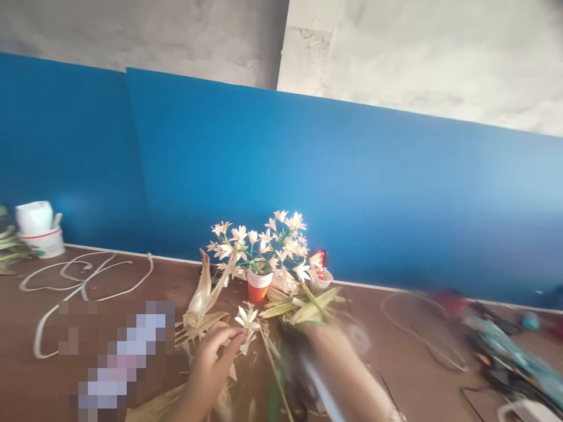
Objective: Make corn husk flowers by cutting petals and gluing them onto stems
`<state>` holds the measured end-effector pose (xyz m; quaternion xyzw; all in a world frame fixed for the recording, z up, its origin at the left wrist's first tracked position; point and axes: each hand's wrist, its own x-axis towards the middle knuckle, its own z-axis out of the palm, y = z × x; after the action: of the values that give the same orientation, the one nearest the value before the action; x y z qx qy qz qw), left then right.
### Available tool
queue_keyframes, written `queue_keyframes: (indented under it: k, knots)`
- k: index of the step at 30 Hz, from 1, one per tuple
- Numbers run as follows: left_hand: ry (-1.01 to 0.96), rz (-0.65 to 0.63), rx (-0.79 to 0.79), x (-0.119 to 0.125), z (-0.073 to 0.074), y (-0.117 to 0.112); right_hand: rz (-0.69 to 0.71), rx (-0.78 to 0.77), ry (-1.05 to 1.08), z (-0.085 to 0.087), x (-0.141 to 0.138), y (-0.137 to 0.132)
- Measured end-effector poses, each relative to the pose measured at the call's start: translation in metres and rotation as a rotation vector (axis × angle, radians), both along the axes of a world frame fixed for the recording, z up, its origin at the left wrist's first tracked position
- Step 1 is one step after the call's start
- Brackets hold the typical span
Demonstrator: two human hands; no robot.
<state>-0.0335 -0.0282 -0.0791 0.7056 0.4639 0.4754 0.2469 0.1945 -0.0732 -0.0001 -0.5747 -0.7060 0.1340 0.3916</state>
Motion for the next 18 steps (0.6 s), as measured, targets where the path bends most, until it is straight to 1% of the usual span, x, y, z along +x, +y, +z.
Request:
queue_keyframes:
  k: [1, 2, 3, 5, 6, 7, 8, 10, 11, 12, 13, 15, 18]
  knots:
    - [0.019, -0.048, 0.029, 0.0, -0.001, 0.0, -0.034, 0.004, -0.014, 0.002, -0.005, -0.002]
    - [0.066, -0.137, 0.045, 0.0, -0.002, 0.0, -0.035, -0.009, -0.047, 0.004, -0.01, -0.004]
    - [0.095, -0.186, 0.059, 0.0, -0.002, 0.0, 0.009, -0.033, -0.074, 0.005, -0.012, -0.007]
    - [0.066, -0.129, -0.013, 0.0, 0.0, -0.001, 0.128, -0.08, -0.118, 0.004, -0.008, -0.015]
    - [0.02, -0.087, -0.061, 0.0, 0.001, -0.001, 0.16, -0.102, -0.142, 0.002, 0.001, -0.019]
    - [-0.038, -0.051, -0.108, 0.0, 0.003, -0.001, 0.131, -0.116, -0.169, -0.001, 0.013, -0.022]
    - [-0.099, -0.028, -0.145, 0.0, 0.004, -0.001, 0.047, -0.137, -0.221, -0.006, 0.029, -0.026]
    - [-0.187, -0.033, -0.177, -0.001, 0.005, 0.001, -0.204, -0.226, -0.376, -0.019, 0.067, -0.029]
    - [-0.206, -0.019, -0.189, -0.001, 0.004, 0.003, -0.352, -0.295, -0.442, -0.027, 0.085, -0.029]
    - [-0.222, 0.008, -0.207, -0.002, 0.002, 0.004, -0.467, -0.385, -0.506, -0.035, 0.102, -0.028]
    - [-0.239, 0.044, -0.217, -0.002, 0.0, 0.005, -0.541, -0.473, -0.568, -0.044, 0.116, -0.027]
    - [-0.202, 0.106, -0.234, -0.003, -0.005, 0.006, -0.598, -0.595, -0.637, -0.059, 0.133, -0.025]
    - [-0.09, 0.176, -0.233, -0.006, -0.009, 0.005, -0.595, -0.674, -0.63, -0.073, 0.138, -0.025]
